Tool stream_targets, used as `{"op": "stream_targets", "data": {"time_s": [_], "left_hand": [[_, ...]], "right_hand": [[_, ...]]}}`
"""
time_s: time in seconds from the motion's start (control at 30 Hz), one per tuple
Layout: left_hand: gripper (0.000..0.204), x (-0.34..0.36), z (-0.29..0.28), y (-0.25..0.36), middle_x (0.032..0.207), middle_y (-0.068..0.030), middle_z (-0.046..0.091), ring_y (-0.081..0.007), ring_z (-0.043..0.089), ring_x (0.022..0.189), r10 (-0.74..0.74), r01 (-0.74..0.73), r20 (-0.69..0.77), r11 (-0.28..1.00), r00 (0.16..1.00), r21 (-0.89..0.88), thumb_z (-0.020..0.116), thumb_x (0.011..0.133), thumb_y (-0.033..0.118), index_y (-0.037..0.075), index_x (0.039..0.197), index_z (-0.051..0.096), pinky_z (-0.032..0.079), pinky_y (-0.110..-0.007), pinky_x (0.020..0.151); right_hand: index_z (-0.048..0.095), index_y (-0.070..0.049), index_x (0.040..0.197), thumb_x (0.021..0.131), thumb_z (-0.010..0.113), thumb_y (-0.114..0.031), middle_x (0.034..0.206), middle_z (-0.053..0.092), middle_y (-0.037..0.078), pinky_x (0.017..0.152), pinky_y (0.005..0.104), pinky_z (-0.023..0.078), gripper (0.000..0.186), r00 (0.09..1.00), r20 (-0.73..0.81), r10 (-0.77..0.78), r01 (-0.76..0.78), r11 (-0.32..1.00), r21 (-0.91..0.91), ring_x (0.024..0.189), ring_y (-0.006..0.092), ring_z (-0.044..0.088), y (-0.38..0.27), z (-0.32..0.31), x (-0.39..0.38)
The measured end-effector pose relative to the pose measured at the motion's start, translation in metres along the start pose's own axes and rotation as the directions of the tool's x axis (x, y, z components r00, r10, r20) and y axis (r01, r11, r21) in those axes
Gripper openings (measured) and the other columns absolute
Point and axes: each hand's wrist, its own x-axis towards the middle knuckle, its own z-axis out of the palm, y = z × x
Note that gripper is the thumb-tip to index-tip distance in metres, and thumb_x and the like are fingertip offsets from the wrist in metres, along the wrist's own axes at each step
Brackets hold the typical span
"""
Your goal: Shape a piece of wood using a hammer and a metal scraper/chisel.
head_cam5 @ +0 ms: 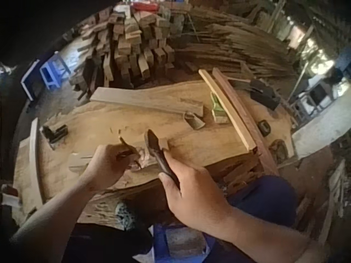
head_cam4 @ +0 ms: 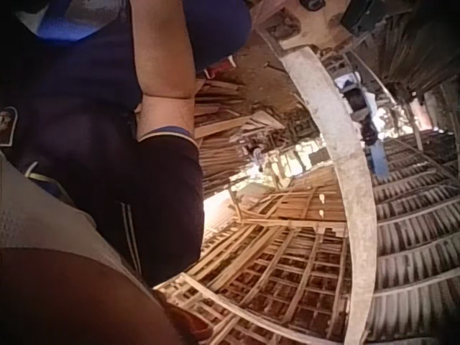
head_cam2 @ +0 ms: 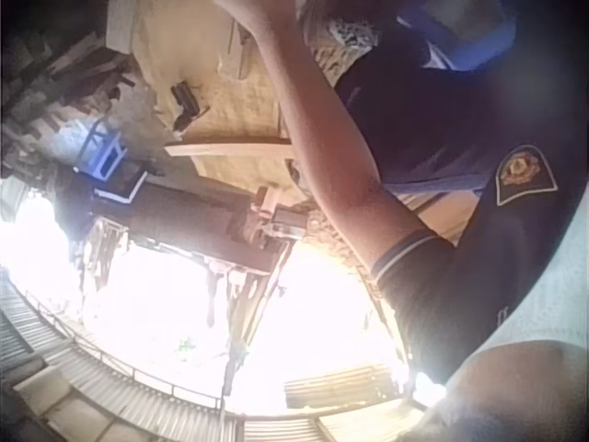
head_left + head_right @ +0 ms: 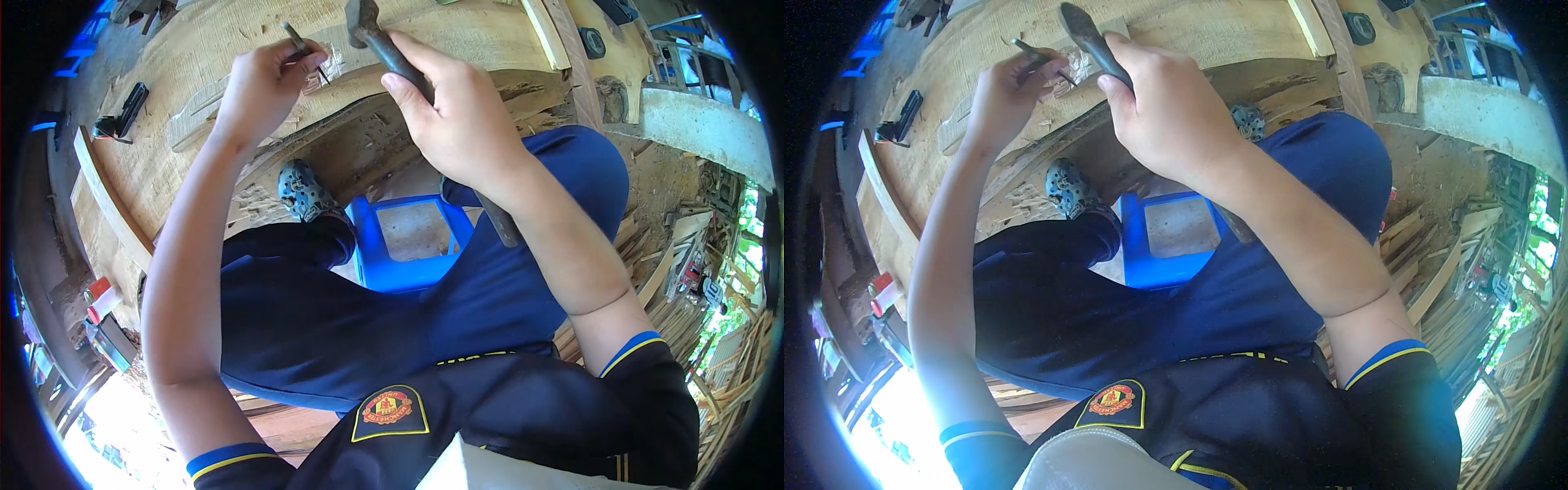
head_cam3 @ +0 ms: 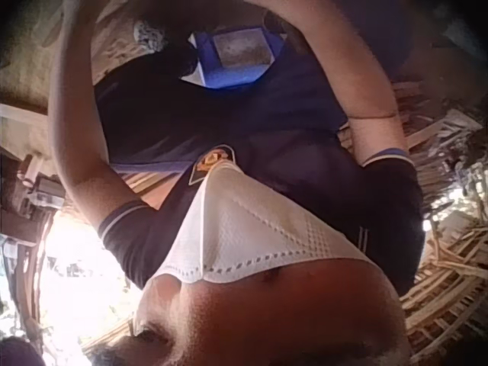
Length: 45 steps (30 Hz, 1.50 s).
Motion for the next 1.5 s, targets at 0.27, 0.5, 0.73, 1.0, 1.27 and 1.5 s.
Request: {"op": "stream_targets", "data": {"time_s": [0.27, 0.5, 0.73, 1.0, 1.27, 1.5], "left_hand": [[0.023, 0.001, -0.010, 0.008, 0.107, -0.0058, 0.073, -0.0105, 0.068, 0.099, -0.214, 0.207, 0.141, 0.976, 0.967, 0.067, 0.060, 0.101, 0.015, 0.000, 0.116, 0.069, 0.056, -0.027, 0.085], [0.018, -0.001, -0.002, -0.004, 0.075, -0.0093, 0.070, -0.0105, 0.058, 0.064, -0.129, 0.130, 0.022, 0.989, 0.991, -0.076, 0.066, 0.096, 0.017, 0.004, 0.106, 0.072, 0.050, -0.029, 0.063], [0.019, 0.001, 0.004, 0.006, 0.096, -0.0046, 0.073, -0.0098, 0.068, 0.087, -0.249, 0.250, 0.070, 0.968, 0.966, -0.007, 0.062, 0.099, 0.013, 0.000, 0.111, 0.070, 0.056, -0.026, 0.078], [0.019, 0.004, -0.003, -0.006, 0.100, -0.0055, 0.074, -0.0098, 0.070, 0.086, -0.365, 0.347, 0.032, 0.850, 0.931, -0.396, 0.059, 0.101, 0.012, -0.002, 0.110, 0.068, 0.058, -0.024, 0.078], [0.020, 0.006, -0.002, -0.005, 0.098, -0.0057, 0.074, -0.0104, 0.070, 0.085, -0.388, 0.357, 0.002, 0.848, 0.922, -0.393, 0.059, 0.101, 0.013, -0.002, 0.109, 0.068, 0.058, -0.024, 0.075], [0.020, 0.007, 0.003, -0.005, 0.094, -0.0070, 0.074, -0.0108, 0.070, 0.080, -0.327, 0.281, -0.046, 0.869, 0.944, -0.408, 0.059, 0.100, 0.011, -0.005, 0.108, 0.068, 0.058, -0.025, 0.074]], "right_hand": [[0.057, 0.005, 0.127, 0.094, 0.057, -0.011, 0.097, 0.068, 0.026, 0.083, 0.0488, 0.054, 0.037, 0.970, 0.131, 0.204, -0.182, 0.970, -0.161, 0.092, 0.0436, 0.066, 0.027, 0.019, 0.002], [0.054, 0.003, 0.135, 0.095, 0.059, -0.010, 0.098, 0.066, 0.027, 0.081, 0.0478, 0.052, 0.043, 0.967, 0.129, 0.220, -0.170, 0.933, -0.316, 0.090, 0.0449, 0.064, 0.047, 0.027, 0.002], [0.051, 0.004, 0.138, 0.095, 0.058, -0.011, 0.101, 0.065, 0.027, 0.082, 0.0480, 0.052, 0.046, 0.973, 0.107, 0.202, -0.156, 0.929, -0.336, 0.093, 0.0453, 0.064, 0.063, 0.035, 0.003], [0.049, 0.004, 0.140, 0.098, 0.053, -0.015, 0.095, 0.066, 0.024, 0.079, 0.0490, 0.054, 0.046, 0.979, 0.133, 0.155, -0.098, 0.929, -0.357, 0.088, 0.0421, 0.066, 0.068, 0.035, 0.011], [0.049, 0.002, 0.140, 0.097, 0.057, -0.012, 0.100, 0.066, 0.027, 0.084, 0.0476, 0.051, 0.047, 0.963, 0.139, 0.232, -0.173, 0.923, -0.343, 0.093, 0.0448, 0.064, 0.062, 0.034, 0.012], [0.047, 0.003, 0.142, 0.098, 0.053, -0.014, 0.098, 0.064, 0.024, 0.079, 0.0492, 0.054, 0.047, 0.974, 0.144, 0.172, -0.108, 0.922, -0.371, 0.087, 0.0427, 0.066, 0.068, 0.035, 0.007]]}}
